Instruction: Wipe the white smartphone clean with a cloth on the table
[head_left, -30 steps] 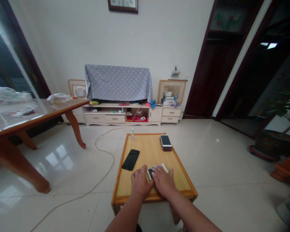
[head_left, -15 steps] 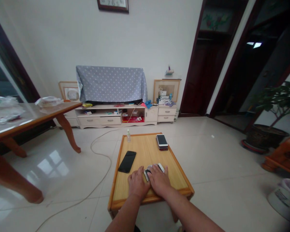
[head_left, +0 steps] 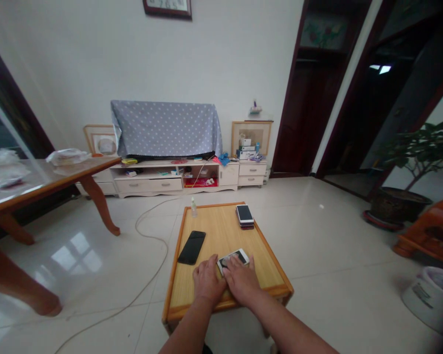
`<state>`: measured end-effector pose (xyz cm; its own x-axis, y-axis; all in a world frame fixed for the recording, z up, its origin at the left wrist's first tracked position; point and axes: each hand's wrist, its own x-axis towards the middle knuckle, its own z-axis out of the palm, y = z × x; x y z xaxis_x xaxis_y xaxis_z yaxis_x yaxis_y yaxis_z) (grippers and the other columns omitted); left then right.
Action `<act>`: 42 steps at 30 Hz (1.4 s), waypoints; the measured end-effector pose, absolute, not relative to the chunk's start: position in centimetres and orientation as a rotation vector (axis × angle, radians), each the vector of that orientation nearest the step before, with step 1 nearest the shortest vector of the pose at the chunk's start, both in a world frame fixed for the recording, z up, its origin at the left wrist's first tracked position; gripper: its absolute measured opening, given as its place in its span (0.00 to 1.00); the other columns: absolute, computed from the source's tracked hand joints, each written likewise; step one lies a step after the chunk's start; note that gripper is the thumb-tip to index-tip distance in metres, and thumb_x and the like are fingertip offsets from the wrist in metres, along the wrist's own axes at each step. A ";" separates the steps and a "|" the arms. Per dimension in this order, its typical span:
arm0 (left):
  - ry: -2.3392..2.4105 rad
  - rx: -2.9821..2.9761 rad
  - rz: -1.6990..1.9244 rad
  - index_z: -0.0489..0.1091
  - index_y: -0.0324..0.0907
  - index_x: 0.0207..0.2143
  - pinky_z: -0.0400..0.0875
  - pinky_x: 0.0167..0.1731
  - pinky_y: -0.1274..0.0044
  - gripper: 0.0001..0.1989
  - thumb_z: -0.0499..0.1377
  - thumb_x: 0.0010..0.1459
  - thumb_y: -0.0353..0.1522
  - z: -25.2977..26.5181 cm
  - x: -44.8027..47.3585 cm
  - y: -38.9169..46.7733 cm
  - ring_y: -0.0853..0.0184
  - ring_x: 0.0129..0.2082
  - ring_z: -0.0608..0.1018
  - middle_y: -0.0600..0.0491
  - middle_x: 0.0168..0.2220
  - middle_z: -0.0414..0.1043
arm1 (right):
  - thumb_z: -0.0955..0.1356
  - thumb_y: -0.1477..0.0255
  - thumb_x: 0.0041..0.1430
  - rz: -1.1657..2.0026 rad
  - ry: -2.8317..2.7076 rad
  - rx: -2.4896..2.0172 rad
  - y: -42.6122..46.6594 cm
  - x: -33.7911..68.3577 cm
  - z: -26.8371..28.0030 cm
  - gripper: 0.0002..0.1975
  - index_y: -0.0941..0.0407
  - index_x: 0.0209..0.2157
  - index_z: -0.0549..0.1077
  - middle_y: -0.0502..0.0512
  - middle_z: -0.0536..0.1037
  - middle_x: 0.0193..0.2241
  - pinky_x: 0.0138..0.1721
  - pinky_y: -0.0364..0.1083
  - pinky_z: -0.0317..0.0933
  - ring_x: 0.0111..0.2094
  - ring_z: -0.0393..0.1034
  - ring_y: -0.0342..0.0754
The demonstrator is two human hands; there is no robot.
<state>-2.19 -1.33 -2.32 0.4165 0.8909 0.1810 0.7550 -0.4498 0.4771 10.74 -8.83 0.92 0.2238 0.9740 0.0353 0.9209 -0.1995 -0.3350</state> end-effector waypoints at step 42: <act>1.387 2.377 0.562 0.67 0.50 0.55 0.54 0.58 0.66 0.29 0.63 0.49 0.39 -0.8 -2.4 -2.2 0.58 0.57 0.69 0.51 0.54 0.73 | 0.45 0.52 0.71 0.357 -1.557 -2.403 -12.2 12.1 -0.1 0.31 0.41 0.65 0.63 0.46 0.58 0.68 0.65 0.73 0.27 0.72 0.34 0.58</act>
<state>-2.38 -2.17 -0.80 0.4478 0.8783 0.1677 0.7477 -0.4706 0.4685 12.05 -12.25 -0.07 0.3970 0.9154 -0.0662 0.8528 -0.3946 -0.3420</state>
